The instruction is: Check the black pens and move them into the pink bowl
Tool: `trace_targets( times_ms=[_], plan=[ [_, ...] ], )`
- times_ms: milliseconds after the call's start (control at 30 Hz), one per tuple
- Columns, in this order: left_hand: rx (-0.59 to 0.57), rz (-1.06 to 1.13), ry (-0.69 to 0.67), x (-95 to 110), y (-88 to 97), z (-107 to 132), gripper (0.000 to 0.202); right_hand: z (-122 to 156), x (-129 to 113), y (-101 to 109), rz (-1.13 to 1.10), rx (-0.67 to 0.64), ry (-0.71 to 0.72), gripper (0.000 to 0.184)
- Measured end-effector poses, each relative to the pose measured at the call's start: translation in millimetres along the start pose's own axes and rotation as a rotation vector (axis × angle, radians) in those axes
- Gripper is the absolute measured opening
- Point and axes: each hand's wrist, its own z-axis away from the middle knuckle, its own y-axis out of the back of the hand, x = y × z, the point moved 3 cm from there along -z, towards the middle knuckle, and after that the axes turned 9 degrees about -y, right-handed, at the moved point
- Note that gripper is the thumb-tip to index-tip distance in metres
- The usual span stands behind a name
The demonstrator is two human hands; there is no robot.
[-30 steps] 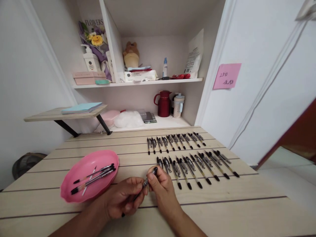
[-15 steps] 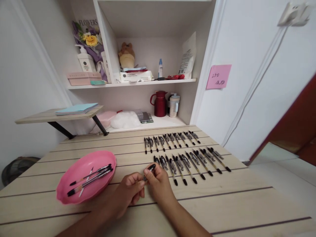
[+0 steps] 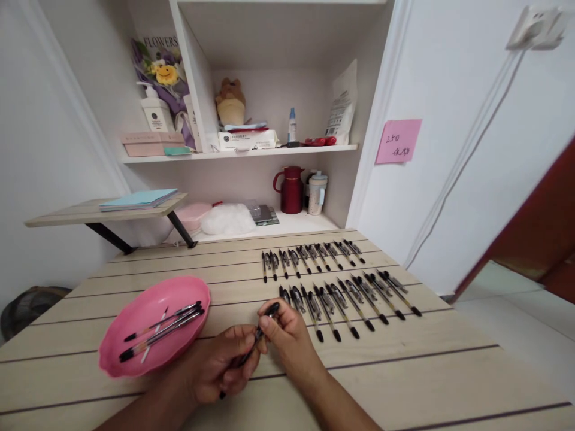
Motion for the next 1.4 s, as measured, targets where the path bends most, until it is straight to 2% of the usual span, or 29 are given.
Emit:
trace_targets(
  times_ms=[133,200,267,433,533,667,733,867,967,1100,1267,1400],
  plan=[
    [0.185,-0.173,-0.157,-6.2,4.4,-6.1,0.027,-2.0,4.1,8.3,0.161,0.178,0.001,0.027],
    [0.252,-0.253,-0.173,-8.3,5.6,-7.7,0.028,-2.0,6.7,10.6,0.232,0.237,-0.018,0.025],
    [0.274,-0.271,-0.147,-9.4,5.3,-7.7,0.028,-1.4,7.5,10.0,0.219,0.235,-0.039,0.024],
    [0.165,-0.059,-0.033,-8.4,0.9,-3.7,0.031,0.4,4.3,2.4,-0.006,0.09,-0.102,0.027],
    [0.068,0.068,0.02,-6.9,-0.9,-0.9,0.029,2.4,3.2,-0.6,-0.113,0.015,-0.092,0.024],
    [-0.038,0.125,0.037,-6.2,-4.0,1.1,0.03,4.2,4.8,-1.4,-0.216,-0.03,-0.098,0.022],
    [0.002,0.108,0.011,-6.4,-4.6,0.5,0.029,3.5,5.8,0.5,-0.204,0.006,-0.115,0.022],
    [0.183,0.002,-0.082,-7.0,-4.7,-2.0,0.028,1.1,5.2,4.7,-0.046,0.115,-0.09,0.023],
    [0.229,-0.075,-0.091,-8.6,-8.0,-2.9,0.027,1.5,4.7,3.7,0.04,0.143,-0.064,0.021],
    [0.171,-0.024,-0.049,-11.0,-13.7,-1.5,0.029,4.9,5.1,0.9,0.042,0.166,-0.029,0.021],
    [0.046,0.026,-0.019,-12.1,-16.5,0.6,0.025,5.0,6.0,4.3,-0.057,0.167,-0.035,0.022],
    [0.037,0.026,-0.034,-12.7,-16.2,-1.1,0.025,2.1,4.9,11.1,-0.045,0.19,-0.056,0.026]
  ],
)
